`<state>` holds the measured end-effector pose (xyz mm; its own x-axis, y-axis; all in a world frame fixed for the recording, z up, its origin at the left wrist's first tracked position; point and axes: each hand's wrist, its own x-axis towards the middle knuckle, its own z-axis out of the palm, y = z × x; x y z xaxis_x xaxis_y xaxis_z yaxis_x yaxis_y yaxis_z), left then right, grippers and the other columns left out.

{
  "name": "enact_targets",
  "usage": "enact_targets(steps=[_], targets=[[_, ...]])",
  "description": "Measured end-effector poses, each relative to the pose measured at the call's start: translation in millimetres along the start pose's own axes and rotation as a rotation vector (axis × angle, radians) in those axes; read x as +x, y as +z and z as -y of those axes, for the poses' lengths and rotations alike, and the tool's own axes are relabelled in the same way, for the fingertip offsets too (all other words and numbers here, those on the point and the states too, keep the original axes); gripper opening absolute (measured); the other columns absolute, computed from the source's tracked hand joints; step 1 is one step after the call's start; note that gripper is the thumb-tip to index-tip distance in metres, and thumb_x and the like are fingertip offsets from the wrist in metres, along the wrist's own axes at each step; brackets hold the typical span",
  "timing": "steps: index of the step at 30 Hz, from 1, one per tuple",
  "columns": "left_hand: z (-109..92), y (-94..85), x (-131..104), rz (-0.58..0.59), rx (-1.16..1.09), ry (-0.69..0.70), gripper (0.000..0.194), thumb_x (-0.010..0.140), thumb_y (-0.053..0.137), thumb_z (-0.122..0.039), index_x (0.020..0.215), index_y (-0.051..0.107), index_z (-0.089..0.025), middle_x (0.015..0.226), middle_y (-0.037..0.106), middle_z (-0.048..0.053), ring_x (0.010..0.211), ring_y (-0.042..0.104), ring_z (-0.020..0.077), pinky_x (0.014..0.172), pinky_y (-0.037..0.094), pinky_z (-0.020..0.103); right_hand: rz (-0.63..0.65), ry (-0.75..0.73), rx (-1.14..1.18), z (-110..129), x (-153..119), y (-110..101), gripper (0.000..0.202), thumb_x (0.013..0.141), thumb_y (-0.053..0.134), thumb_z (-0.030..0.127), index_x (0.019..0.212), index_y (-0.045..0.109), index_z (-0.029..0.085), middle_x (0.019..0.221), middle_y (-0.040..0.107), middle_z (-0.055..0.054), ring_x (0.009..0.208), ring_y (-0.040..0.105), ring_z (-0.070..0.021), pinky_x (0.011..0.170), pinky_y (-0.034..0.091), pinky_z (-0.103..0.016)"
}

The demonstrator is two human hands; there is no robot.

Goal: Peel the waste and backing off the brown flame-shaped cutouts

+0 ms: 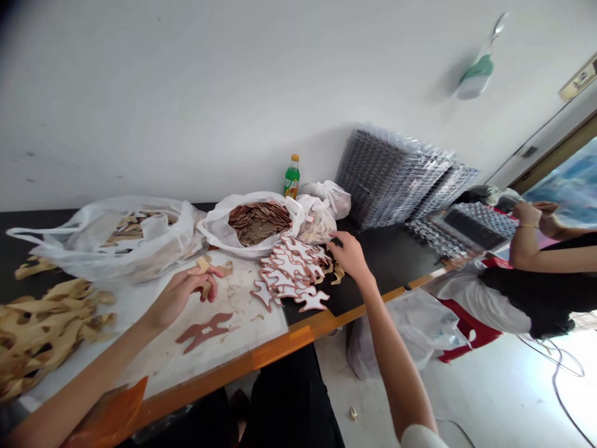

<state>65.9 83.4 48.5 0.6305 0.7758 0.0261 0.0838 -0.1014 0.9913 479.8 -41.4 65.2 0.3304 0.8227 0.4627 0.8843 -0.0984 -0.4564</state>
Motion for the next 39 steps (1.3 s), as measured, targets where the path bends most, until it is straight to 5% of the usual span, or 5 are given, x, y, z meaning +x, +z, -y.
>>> enact_targets(steps=[7,11,18,26,39], targets=[[5,-1.3,0,0.016,0.0,0.015,0.028,0.099,0.046,-0.036,0.093,0.064,-0.016,0.073,0.067,0.003,0.066,0.057,0.019,0.067,0.045,0.033,0.083,0.14,-0.246,-47,-73,33,0.046,0.089,0.068,0.06,0.122,0.068,0.028,0.133,0.066,-0.011,0.126,0.06,-0.0355,0.102,0.046,-0.054],[7,-1.4,2,0.026,-0.022,0.007,0.03,0.098,0.047,-0.038,0.097,0.065,-0.014,0.067,0.065,0.003,0.062,0.055,0.0177,0.063,0.044,0.032,0.062,0.062,-0.2,-50,-71,46,0.029,0.098,0.054,0.046,0.081,0.06,0.023,0.092,0.068,-0.006,0.092,0.064,-0.0254,0.085,0.047,-0.038],[8,-3.7,2,0.004,0.017,0.05,0.03,0.098,0.048,-0.04,0.09,0.065,-0.016,0.071,0.066,0.005,0.064,0.057,0.0182,0.065,0.047,0.032,-0.063,0.105,-0.191,-72,-60,29,0.03,0.096,0.051,0.042,0.073,0.051,0.023,0.075,0.06,-0.005,0.07,0.056,-0.0214,0.069,0.04,-0.033],[6,-4.9,2,0.012,0.094,0.052,0.031,0.098,0.047,-0.039,0.097,0.069,-0.017,0.072,0.068,0.004,0.07,0.059,0.0207,0.068,0.047,0.032,-0.063,0.107,-0.172,-45,-78,45,0.035,0.093,0.062,0.053,0.11,0.066,0.022,0.107,0.073,-0.009,0.099,0.066,-0.0282,0.091,0.047,-0.04],[6,-4.9,3,0.004,0.108,0.041,0.036,0.097,0.048,-0.047,0.099,0.067,-0.017,0.069,0.067,0.003,0.066,0.058,0.0214,0.065,0.047,0.034,-0.062,0.047,-0.149,-40,-76,50,0.011,0.088,0.048,0.015,0.086,0.056,0.023,0.086,0.065,-0.006,0.084,0.061,-0.0237,0.078,0.046,-0.033]])
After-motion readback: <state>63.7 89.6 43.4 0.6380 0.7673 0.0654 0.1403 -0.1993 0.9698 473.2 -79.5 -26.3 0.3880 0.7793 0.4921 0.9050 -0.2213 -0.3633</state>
